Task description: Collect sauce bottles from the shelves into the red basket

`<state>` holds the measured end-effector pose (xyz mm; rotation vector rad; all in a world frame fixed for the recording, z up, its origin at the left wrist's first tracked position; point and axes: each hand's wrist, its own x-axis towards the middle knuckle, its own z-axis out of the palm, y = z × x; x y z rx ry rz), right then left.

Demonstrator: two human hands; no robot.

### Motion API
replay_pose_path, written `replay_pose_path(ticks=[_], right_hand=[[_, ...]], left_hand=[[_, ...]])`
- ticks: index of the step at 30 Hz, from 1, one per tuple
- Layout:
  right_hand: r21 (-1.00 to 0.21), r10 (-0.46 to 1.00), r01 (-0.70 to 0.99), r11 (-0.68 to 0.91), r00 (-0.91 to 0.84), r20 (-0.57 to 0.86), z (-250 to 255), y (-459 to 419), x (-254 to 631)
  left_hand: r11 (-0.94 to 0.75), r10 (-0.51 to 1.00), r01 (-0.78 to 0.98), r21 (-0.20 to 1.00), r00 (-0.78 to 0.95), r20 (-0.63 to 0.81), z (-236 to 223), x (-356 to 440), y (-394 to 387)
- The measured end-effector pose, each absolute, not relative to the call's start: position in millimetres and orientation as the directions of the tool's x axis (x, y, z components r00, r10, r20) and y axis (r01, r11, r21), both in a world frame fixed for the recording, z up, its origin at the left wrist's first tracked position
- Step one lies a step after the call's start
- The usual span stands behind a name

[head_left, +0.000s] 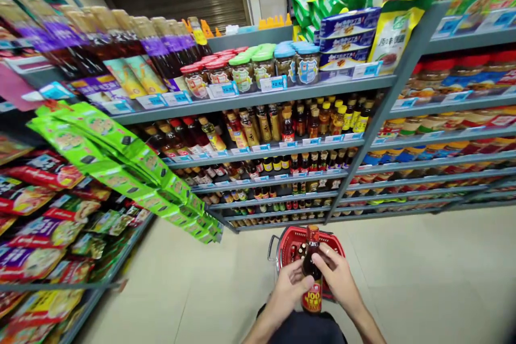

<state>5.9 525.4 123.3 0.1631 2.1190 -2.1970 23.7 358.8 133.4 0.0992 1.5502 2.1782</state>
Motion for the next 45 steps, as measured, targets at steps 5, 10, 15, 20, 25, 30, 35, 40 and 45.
replay_pose_path(ticks=[5,10,15,20,25,30,35,40,45], right_hand=[[-0.988,0.11,0.141,-0.065,-0.983,-0.147,123.8,519.8,11.7],[-0.973,0.118,0.218,-0.08,-0.967,-0.226,117.3,502.4,8.0],[-0.973,0.046,0.228,0.029,-0.973,-0.226,121.5,479.6,-4.3],[-0.972,0.004,0.214,0.099,-0.977,-0.214,125.1,454.0,-10.9],[-0.977,0.005,0.175,0.12,-0.984,-0.176,128.5,430.5,-12.4],[-0.978,-0.023,0.16,0.138,-0.986,-0.164,136.2,415.8,-14.8],[-0.977,0.003,0.166,0.132,-0.986,-0.167,136.1,408.8,-15.3],[-0.976,0.016,0.18,0.121,-0.984,-0.179,130.3,408.0,-12.5],[-0.969,0.027,0.219,0.111,-0.976,-0.218,125.4,411.4,-9.2]], left_hand=[[-0.267,0.436,-0.289,0.919,-0.887,-0.152,135.7,18.3,356.6],[-0.293,0.372,-0.283,0.913,-0.914,-0.164,125.3,24.2,342.4],[-0.34,0.31,-0.276,0.899,-0.935,-0.17,116.1,29.6,317.7],[-0.349,0.256,-0.263,0.9,-0.95,-0.178,114.4,24.5,291.6],[-0.353,0.26,-0.254,0.9,-0.951,-0.166,112.6,20.4,271.7],[-0.364,0.233,-0.239,0.9,-0.959,-0.161,113.4,23.1,260.6],[-0.369,0.227,-0.247,0.896,-0.959,-0.171,111.6,25.6,254.6],[-0.352,0.246,-0.251,0.902,-0.954,-0.169,107.7,24.2,252.0],[-0.342,0.264,-0.264,0.902,-0.948,-0.177,106.0,25.6,253.5]])
